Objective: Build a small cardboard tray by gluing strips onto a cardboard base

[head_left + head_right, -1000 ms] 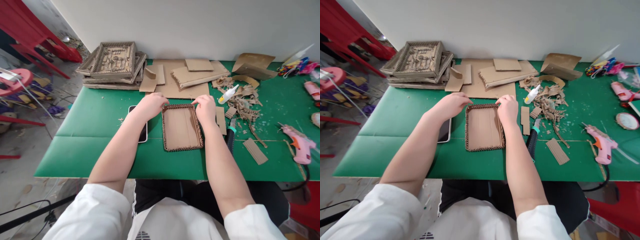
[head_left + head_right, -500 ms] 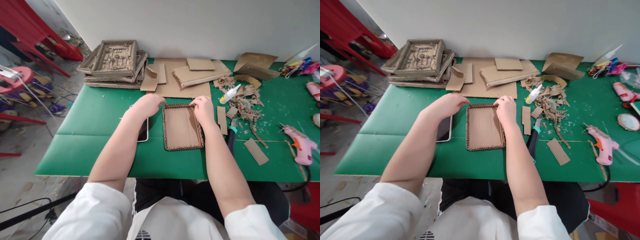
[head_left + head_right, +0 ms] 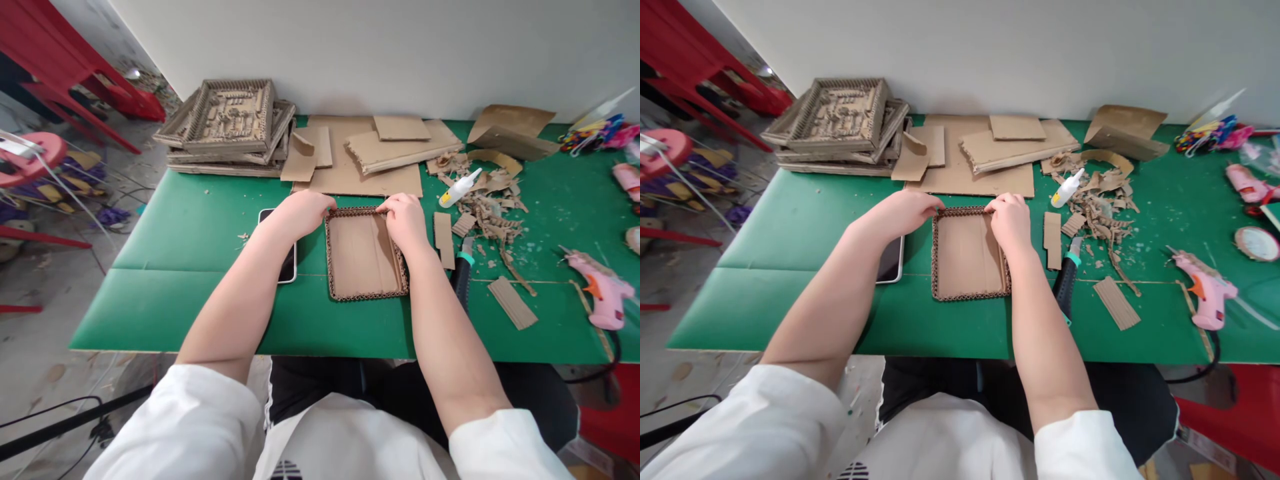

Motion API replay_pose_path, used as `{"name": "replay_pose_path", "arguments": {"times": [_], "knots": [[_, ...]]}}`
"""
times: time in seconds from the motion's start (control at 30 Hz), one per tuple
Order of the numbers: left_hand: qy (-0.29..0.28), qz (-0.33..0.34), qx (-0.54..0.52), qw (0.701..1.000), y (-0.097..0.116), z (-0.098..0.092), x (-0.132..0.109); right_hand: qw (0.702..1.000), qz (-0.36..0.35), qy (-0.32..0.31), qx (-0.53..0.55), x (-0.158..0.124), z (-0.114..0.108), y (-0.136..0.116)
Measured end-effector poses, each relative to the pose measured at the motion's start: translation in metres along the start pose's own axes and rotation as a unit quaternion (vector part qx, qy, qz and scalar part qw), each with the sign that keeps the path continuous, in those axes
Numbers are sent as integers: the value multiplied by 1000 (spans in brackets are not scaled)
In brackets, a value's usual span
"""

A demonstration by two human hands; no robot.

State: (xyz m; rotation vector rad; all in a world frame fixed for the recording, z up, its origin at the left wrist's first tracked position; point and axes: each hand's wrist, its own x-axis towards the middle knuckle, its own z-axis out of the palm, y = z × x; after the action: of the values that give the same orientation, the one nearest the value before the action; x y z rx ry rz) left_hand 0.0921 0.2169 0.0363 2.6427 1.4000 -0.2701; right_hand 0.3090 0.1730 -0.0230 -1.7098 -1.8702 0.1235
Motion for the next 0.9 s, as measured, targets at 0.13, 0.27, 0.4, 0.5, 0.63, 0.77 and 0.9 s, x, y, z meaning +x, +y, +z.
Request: {"name": "replay_pose_path", "arguments": {"times": [0.13, 0.27, 0.4, 0.5, 0.63, 0.77, 0.9], "knots": [[8, -9, -4, 1000, 2, 0, 0, 1000, -1, -10, 10, 1, -2, 1], [18, -12, -11, 1000, 1, 0, -1, 999, 28, 13, 6, 2, -6, 2], [21, -11, -21, 1000, 1, 0, -2, 999, 38, 27, -7, 2, -7, 1], [22, -8, -25, 999, 2, 0, -2, 1000, 27, 15, -8, 1, -4, 1], [20, -7, -26, 999, 4, 0, -2, 1000, 25, 8, -10, 0, -1, 1], [13, -12, -29, 999, 5, -2, -3, 1000, 21, 0, -9, 1, -3, 0], [17, -11, -29, 999, 4, -1, -3, 999, 27, 6, -23, 1, -5, 0]]}}
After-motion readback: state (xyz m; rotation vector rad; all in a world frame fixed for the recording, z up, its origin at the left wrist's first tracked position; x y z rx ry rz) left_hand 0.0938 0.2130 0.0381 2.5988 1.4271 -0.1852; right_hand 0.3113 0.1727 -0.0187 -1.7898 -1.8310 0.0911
